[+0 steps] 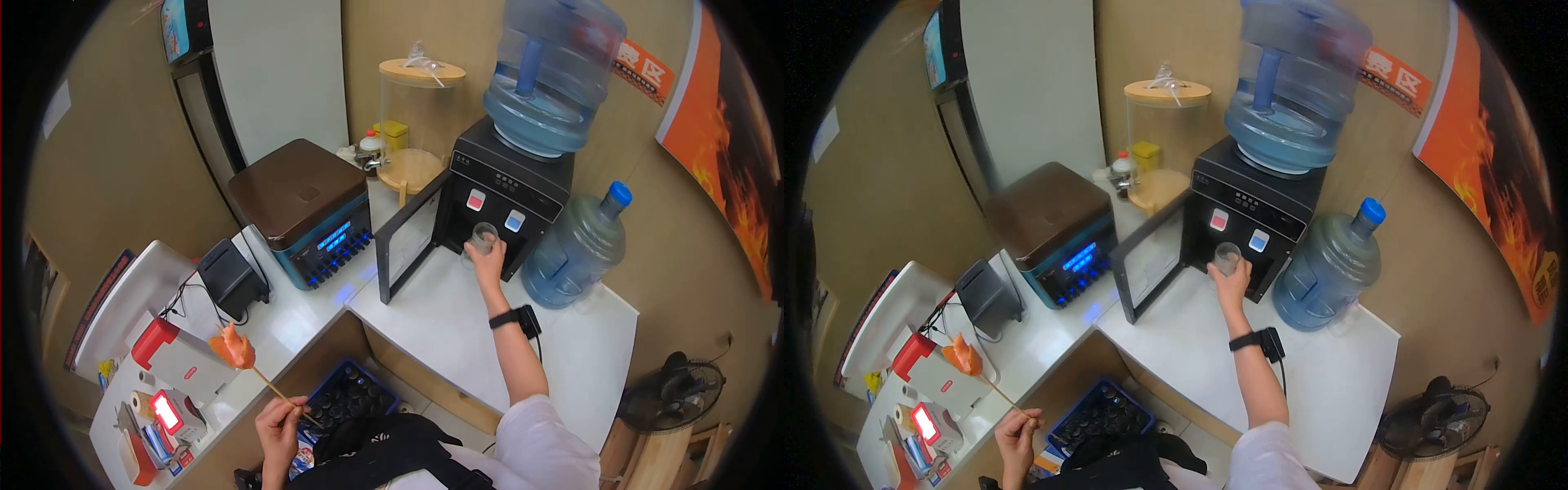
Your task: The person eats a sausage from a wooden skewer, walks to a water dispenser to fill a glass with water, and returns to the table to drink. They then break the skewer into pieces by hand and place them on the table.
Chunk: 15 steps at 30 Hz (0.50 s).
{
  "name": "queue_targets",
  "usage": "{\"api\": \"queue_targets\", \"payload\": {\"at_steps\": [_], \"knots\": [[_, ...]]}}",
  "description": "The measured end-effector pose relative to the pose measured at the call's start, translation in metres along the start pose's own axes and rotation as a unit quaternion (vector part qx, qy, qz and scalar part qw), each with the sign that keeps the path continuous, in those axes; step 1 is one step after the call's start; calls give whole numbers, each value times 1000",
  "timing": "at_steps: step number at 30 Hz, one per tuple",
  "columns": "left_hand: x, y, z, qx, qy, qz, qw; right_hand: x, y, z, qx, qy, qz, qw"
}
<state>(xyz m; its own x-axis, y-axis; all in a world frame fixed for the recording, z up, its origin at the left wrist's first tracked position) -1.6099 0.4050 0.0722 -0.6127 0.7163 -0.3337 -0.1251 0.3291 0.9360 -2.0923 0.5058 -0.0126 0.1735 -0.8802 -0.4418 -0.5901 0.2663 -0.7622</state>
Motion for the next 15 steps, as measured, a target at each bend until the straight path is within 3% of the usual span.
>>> {"api": "queue_targets", "payload": {"at_steps": [3, 6, 15], "knots": [[-2, -1, 16, -24, 38, -5, 999, 22, 19, -22, 75, 0, 18, 997], [-3, -4, 26, -31, 67, -12, 997, 36, 21, -39, 42, 47, 52, 997], [-1, 6, 35, -56, 80, -42, 994, 57, 24, -45, 67, 18, 98, 993]]}}
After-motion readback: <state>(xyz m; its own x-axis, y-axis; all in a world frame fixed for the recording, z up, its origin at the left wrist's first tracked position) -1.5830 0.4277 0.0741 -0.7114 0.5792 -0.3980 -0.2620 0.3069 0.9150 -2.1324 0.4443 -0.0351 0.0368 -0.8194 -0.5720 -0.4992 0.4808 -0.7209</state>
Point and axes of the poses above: each hand's wrist, its own z-axis away from the middle knuckle, its own x-axis out of the palm, y = z × x, the point moved 3 cm from there along -z, towards the middle knuckle, and after that the axes turned 15 degrees about -y, right-handed, at the moved point
